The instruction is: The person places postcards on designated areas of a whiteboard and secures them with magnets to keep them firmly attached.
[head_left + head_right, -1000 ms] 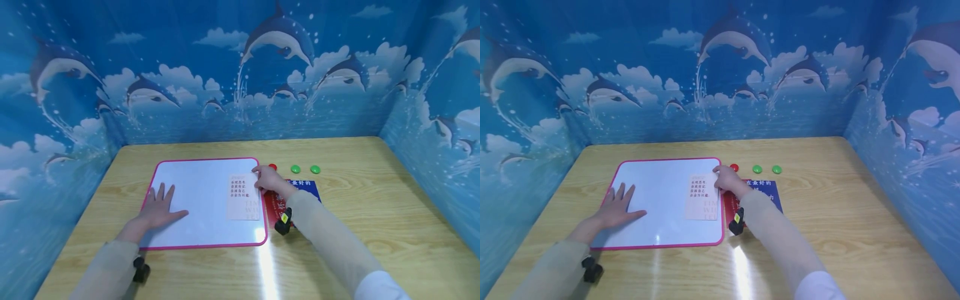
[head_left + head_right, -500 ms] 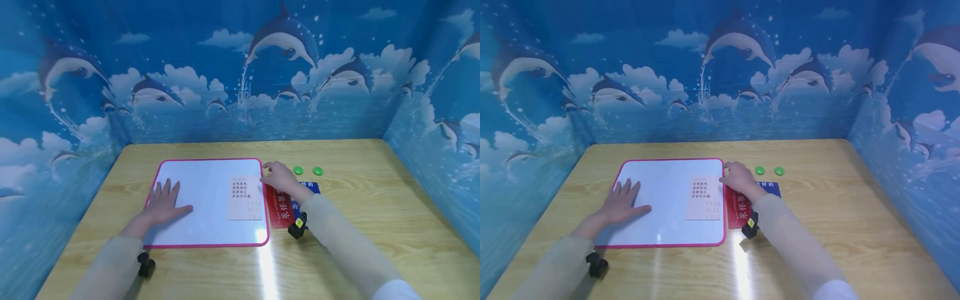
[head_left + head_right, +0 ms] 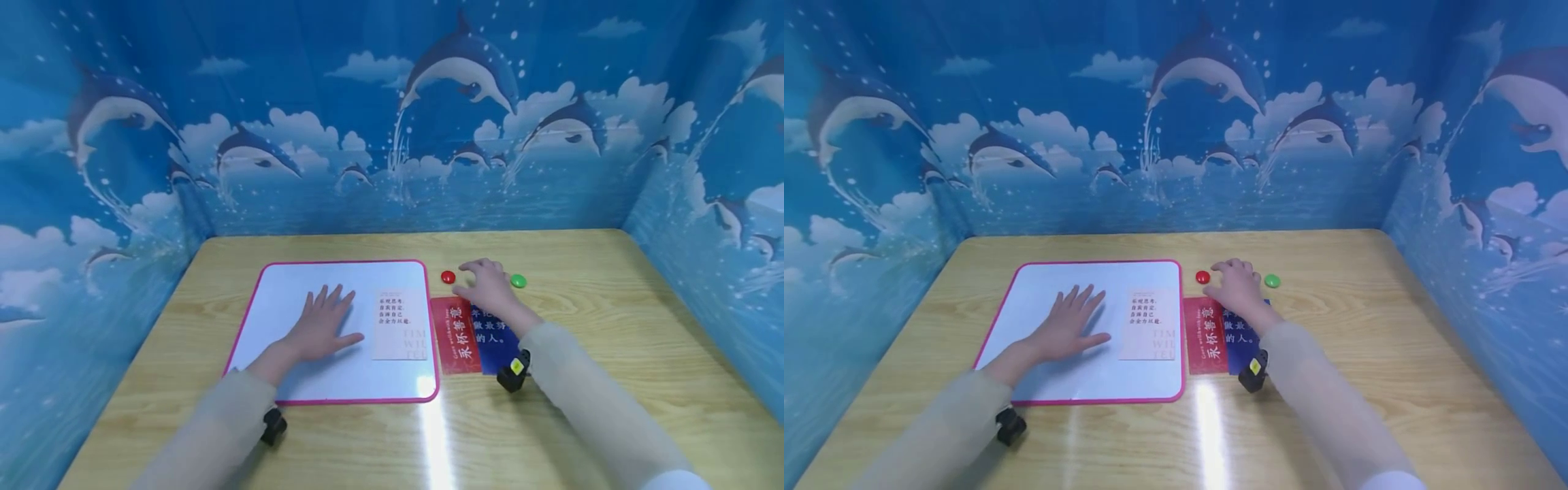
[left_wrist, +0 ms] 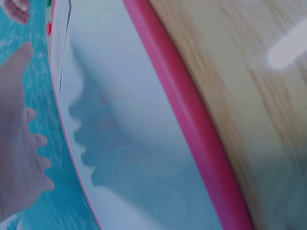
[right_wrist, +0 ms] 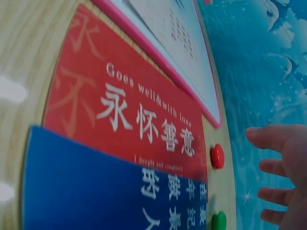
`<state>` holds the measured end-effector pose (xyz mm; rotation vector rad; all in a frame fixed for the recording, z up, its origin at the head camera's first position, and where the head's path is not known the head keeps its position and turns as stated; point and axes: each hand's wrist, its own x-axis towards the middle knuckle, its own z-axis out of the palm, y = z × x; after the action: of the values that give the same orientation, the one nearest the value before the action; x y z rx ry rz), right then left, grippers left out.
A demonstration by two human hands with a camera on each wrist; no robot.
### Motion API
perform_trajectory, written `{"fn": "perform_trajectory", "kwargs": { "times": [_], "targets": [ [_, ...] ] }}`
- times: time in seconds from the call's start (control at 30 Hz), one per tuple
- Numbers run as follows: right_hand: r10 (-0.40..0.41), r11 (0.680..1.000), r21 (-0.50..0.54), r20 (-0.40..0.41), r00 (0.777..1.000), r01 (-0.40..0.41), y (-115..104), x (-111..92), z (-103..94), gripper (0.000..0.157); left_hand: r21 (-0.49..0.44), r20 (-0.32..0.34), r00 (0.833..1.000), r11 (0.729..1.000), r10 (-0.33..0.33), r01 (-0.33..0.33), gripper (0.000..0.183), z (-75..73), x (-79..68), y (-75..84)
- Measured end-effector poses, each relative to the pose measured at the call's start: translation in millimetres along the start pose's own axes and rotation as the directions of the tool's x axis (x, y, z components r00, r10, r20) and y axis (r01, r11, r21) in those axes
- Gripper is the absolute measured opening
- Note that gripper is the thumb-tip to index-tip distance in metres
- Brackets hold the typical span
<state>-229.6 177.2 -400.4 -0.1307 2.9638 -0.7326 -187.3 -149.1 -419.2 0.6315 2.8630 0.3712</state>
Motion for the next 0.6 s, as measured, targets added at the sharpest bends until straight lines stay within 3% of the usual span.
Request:
{"fn": "perform_trajectory", "kwargs": {
  "times": [0.3, 0.6],
  "targets": [
    [0.035, 0.999, -0.029, -0.037, 0.999, -0.036, 26.0, -4.7, -8.8, 0.057, 0.038, 0.057, 0.994, 0.994, 0.096, -0.098, 0.083, 10.1, 11.3, 25.7],
    [0.077, 0.995, -0.058, -0.056, 0.995, -0.08, 41.8, -10.4, -18.8, 0.058, 0.124, 0.097, 0.976, 0.97, 0.197, -0.208, 0.07, 22.4, 11.5, 39.9]
  ]
}}
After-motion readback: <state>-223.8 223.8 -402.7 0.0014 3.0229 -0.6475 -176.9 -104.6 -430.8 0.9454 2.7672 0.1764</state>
